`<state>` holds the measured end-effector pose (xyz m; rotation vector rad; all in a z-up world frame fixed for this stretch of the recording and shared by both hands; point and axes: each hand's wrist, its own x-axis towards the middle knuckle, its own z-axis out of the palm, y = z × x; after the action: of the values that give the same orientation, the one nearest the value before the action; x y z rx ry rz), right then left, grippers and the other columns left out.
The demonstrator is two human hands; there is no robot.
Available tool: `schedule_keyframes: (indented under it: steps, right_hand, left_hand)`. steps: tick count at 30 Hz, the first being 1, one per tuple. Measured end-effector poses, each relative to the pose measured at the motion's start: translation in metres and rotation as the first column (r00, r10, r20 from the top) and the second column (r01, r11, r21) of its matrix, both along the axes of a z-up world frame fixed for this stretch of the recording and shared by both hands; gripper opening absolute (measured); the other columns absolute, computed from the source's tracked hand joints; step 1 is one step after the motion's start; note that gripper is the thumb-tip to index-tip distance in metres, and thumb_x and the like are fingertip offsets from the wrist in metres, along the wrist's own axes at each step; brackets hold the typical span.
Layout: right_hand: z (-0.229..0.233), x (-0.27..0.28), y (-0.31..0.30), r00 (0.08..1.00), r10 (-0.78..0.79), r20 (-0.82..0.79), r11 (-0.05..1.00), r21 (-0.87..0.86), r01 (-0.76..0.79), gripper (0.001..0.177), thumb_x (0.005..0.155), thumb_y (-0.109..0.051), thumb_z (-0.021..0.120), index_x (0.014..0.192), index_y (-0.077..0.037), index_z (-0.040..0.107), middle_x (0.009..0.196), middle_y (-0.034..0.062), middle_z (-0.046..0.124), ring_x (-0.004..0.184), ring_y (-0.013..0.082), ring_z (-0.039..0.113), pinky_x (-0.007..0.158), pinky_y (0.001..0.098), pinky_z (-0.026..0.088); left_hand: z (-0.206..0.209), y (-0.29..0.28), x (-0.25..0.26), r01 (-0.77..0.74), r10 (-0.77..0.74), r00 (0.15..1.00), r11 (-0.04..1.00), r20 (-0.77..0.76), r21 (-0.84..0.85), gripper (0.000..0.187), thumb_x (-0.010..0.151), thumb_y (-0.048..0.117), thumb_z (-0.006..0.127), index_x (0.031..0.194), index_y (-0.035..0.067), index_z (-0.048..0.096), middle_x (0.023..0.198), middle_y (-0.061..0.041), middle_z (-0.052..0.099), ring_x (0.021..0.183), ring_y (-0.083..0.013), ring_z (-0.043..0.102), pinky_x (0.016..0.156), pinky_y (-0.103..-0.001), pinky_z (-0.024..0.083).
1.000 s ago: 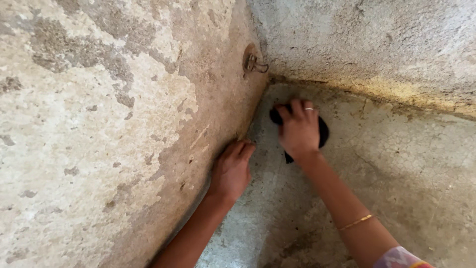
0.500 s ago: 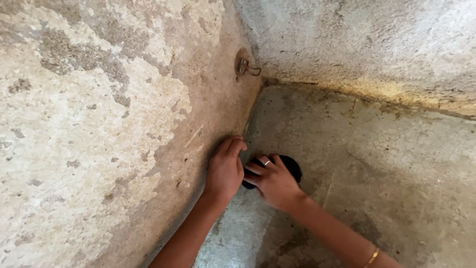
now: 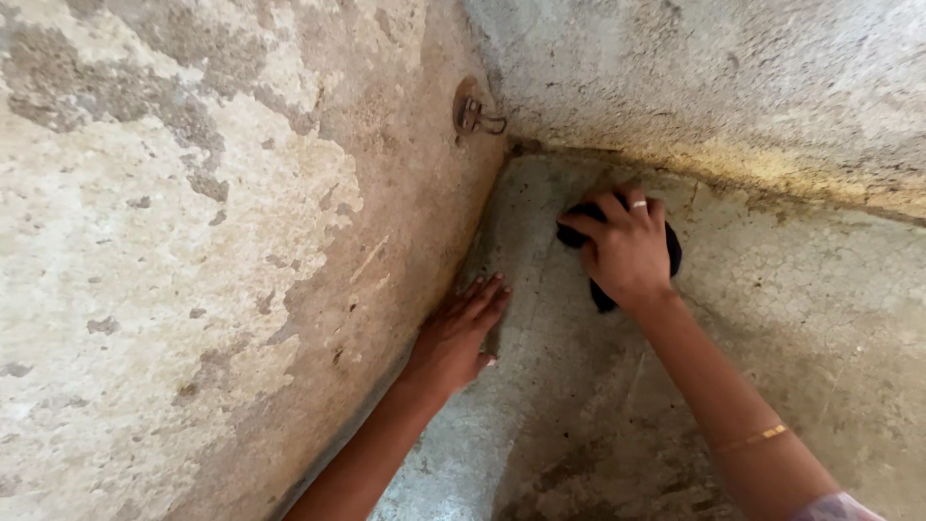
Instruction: The person scrubs a concrete floor and wall corner using a black cloth. They move a plastic bag aside to access the area and continue scrubbing near a drain and various cleaning supplies.
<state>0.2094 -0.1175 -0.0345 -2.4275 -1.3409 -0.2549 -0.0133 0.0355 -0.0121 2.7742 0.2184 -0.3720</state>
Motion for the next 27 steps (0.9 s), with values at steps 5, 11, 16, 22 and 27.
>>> schedule_keyframes:
  steps: [5,11,16,22,27]
  right_hand:
    - [0.000,-0.014,0.024,0.996,-0.036,0.083,0.991,-0.129,0.046,0.047,0.077,-0.017,0.074,0.123,-0.023,0.071,0.131,0.0099,0.059,0.129,0.0365,0.047,0.106,0.0587,0.038]
    - [0.004,-0.057,0.017,0.988,0.144,-0.048,0.975,-0.164,-0.150,0.052,0.071,-0.019,0.075,0.122,-0.016,0.066,0.134,0.0106,0.057,0.126,0.0375,0.046,0.102,0.0591,0.038]
    - [0.001,-0.090,-0.014,0.950,0.294,-0.102,0.950,-0.075,-0.302,0.051,0.073,-0.010,0.073,0.124,-0.016,0.067,0.128,0.0066,0.060,0.123,0.0327,0.050,0.102,0.0511,0.040]
    - [0.005,-0.091,-0.038,0.801,0.523,-0.292,0.826,-0.058,-0.561,0.047,0.061,-0.008,0.075,0.106,-0.022,0.076,0.124,-0.0036,0.066,0.124,0.0269,0.050,0.104,0.0496,0.038]
    - [0.006,-0.058,-0.046,0.847,0.436,-0.304,0.875,-0.076,-0.478,0.042,0.057,-0.010,0.078,0.095,-0.028,0.081,0.122,-0.0062,0.068,0.128,0.0240,0.050,0.103,0.0499,0.038]
  left_hand:
    - [0.010,-0.002,0.006,-0.041,0.041,0.996,0.999,-0.076,-0.005,0.098,0.074,0.008,0.083,0.157,0.013,0.030,0.168,-0.002,0.018,0.154,-0.0237,0.020,0.123,-0.038,0.022]
    - [0.007,-0.004,0.008,-0.051,0.053,0.996,0.999,-0.076,0.018,0.094,0.075,-0.001,0.079,0.156,0.014,0.033,0.168,-0.003,0.020,0.154,-0.0229,0.022,0.123,-0.037,0.025]
    - [-0.011,-0.004,-0.001,-0.060,0.059,0.996,0.998,0.069,0.006,0.089,0.075,-0.008,0.074,0.155,0.011,0.039,0.168,-0.005,0.026,0.154,-0.0256,0.026,0.123,-0.037,0.030]
    - [-0.010,0.000,0.001,-0.042,0.045,0.996,0.998,0.075,-0.036,0.093,0.072,-0.005,0.077,0.154,0.009,0.037,0.167,-0.005,0.026,0.152,-0.0261,0.027,0.121,-0.037,0.030]
    - [-0.010,0.002,0.000,-0.020,0.023,0.996,0.999,0.089,-0.040,0.096,0.070,-0.002,0.080,0.155,0.009,0.036,0.166,-0.005,0.025,0.152,-0.0268,0.028,0.122,-0.038,0.029]
